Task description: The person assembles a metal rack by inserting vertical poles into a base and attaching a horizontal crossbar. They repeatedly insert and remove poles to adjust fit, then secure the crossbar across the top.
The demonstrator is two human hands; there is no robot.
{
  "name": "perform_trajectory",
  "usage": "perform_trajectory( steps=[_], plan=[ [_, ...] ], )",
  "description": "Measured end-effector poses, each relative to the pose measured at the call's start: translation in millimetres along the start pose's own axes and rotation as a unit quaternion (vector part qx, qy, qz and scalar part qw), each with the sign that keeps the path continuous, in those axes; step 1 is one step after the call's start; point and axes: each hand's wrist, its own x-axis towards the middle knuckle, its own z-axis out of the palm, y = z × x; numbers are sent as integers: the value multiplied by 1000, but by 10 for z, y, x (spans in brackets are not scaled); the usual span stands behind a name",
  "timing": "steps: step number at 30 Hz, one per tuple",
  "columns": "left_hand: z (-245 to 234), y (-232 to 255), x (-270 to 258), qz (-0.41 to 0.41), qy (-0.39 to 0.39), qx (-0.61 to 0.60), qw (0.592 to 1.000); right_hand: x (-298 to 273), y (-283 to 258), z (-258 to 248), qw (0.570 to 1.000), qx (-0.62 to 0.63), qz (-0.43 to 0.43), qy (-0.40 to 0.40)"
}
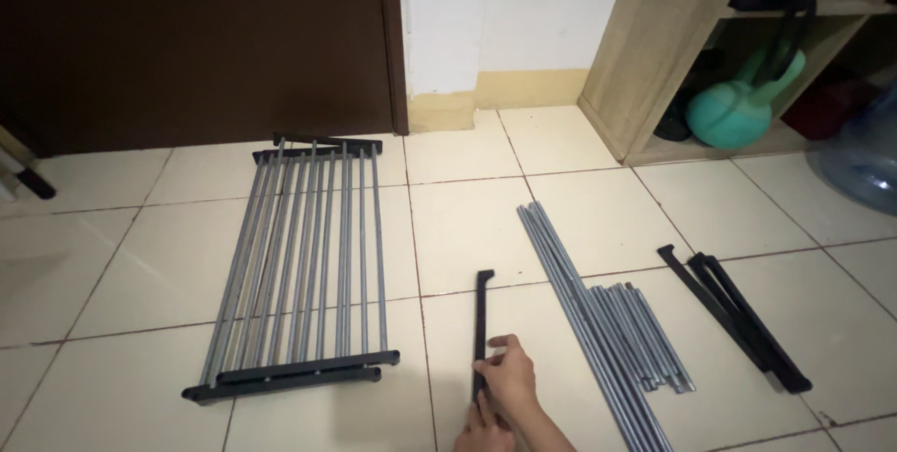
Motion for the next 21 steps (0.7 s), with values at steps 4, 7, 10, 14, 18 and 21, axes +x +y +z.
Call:
perform_trajectory(
  steps=[4,7,10,14,18,21],
  plan=[
    [-53,-145,1,26,-219,-159,962,-71,-22,-22,994,-85,-64,40],
    [4,-138,-96,141,-106,-9,984,-161,-28,-39,993,-113,-10,42],
    [114,-115,-151,104,-83,5,991,-184,-85,-53,995,-97,3,20],
    [170,-118,-166,143,-53,60,987,-188,-148,-74,996,-86,3,-6],
    [71,-81,-184,25,-106,-40,993,-354,-43,-125,998,-43,-42,13],
    [-91,-28,-153,2,-184,-76,980,-500,172,-282,996,-13,-52,75]
  ],
)
